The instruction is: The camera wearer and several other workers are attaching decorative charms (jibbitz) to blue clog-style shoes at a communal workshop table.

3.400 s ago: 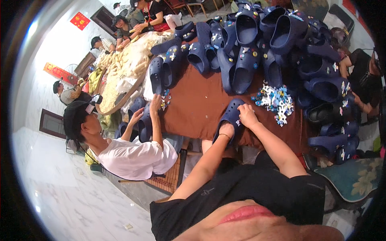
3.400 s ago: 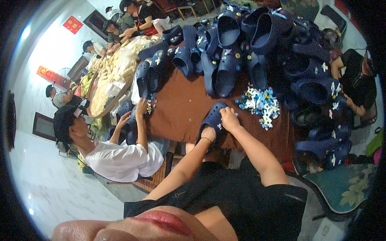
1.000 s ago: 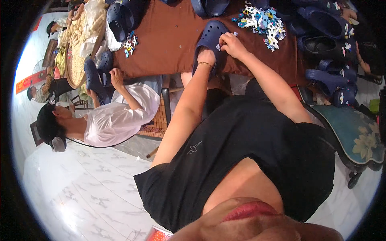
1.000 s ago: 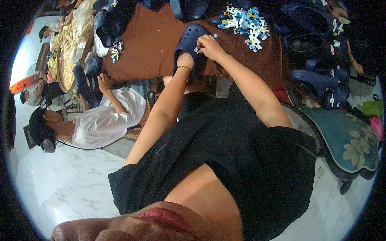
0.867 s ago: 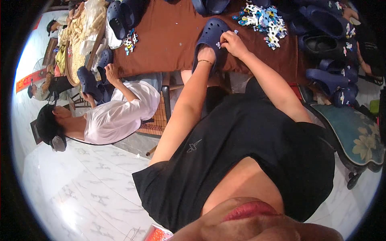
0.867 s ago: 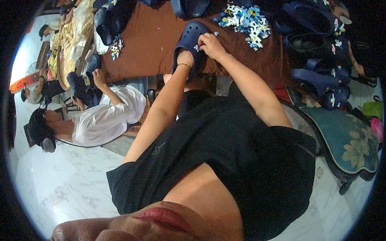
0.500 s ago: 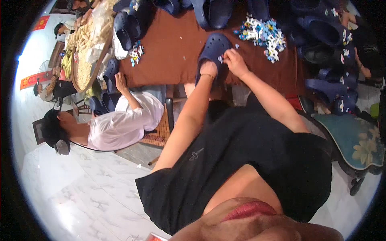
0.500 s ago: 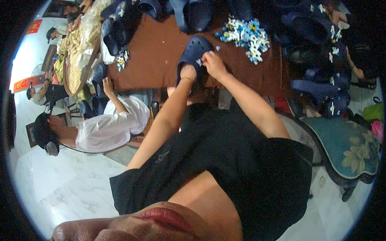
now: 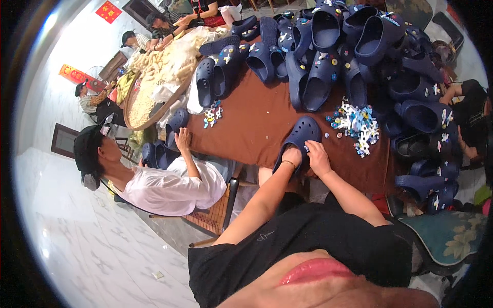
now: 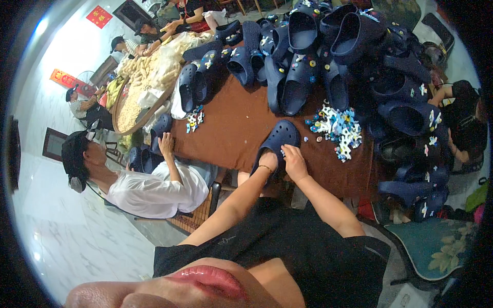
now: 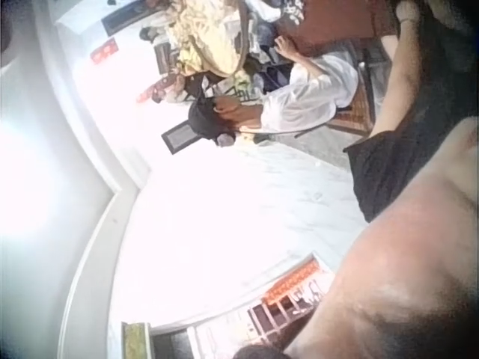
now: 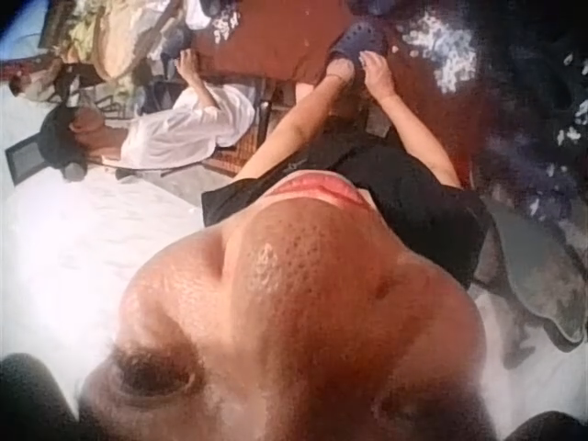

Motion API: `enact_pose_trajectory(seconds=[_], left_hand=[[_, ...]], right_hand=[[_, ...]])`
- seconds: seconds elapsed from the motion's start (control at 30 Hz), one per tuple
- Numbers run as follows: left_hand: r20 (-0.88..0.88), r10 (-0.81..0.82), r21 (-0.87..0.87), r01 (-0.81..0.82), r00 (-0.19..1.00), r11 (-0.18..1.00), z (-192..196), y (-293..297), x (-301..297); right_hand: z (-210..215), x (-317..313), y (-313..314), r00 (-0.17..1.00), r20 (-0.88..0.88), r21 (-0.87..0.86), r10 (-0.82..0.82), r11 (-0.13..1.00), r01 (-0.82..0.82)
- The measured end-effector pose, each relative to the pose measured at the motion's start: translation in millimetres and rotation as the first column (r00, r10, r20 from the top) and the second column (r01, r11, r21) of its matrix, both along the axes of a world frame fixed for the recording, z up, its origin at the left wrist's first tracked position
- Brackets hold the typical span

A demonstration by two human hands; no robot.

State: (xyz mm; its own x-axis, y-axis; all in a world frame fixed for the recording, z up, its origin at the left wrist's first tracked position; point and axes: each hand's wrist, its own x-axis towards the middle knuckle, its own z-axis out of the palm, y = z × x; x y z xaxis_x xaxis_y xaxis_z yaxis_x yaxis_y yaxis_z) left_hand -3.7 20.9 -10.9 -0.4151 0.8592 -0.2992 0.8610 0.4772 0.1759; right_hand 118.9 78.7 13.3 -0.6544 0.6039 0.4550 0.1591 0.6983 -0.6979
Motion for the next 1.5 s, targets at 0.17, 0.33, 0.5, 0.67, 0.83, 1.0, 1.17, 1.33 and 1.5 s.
enact_pose_trajectory(seconds=[0.17,0.33,0.5,0.67,0.83,1.0,1.17,1.33,1.5], left_hand=[[-0.024,-0.017,0.037,0.018,1.0,0.999,-3.7,-1.9,-3.2],[0.063,0.048,-0.001,-0.048,0.997,0.999,8.3,4.4,-0.6],[0.004,0.002,0.006,-0.002,1.0,1.0,-8.3,-2.6,-7.1],[0.011,0.013,-0.028,-0.012,1.0,1.0,-6.8,0.5,-4.6],[-0.037,-0.012,-0.013,0.011,0.999,1.0,-9.7,-0.2,-4.1],[-0.025,-0.003,0.001,0.003,1.0,1.0,5.5,2.5,1.8],[-0.018,-0.002,-0.001,0.002,1.0,1.0,-7.0,-1.6,-4.2],[0.027,-0.027,-0.03,0.028,0.999,0.999,-1.4,-1.7,-1.3],[-0.017,0.006,0.03,-0.005,1.0,1.0,-2.5,-4.7,-0.8]], right_hand=[[12.5,-1.6,25.3,0.983,0.069,0.005,0.168,0.986,-0.169],[11.0,-8.7,48.9,0.937,0.076,-0.042,0.342,0.94,-0.34],[7.2,-8.5,34.4,0.968,0.047,-0.11,0.248,0.964,-0.242],[4.7,-4.4,30.9,0.985,0.011,-0.064,0.174,0.983,-0.173],[9.8,-2.7,30.3,0.977,0.056,-0.067,0.205,0.977,-0.201],[18.6,4.3,17.1,0.986,-0.051,0.136,0.156,0.98,-0.148],[13.5,2.4,15.4,0.983,-0.044,0.101,0.178,0.98,-0.173],[12.3,1.0,30.1,0.964,0.006,0.127,0.266,0.956,-0.265],[5.6,-2.5,26.5,0.97,-0.042,0.098,0.241,0.967,-0.236]])
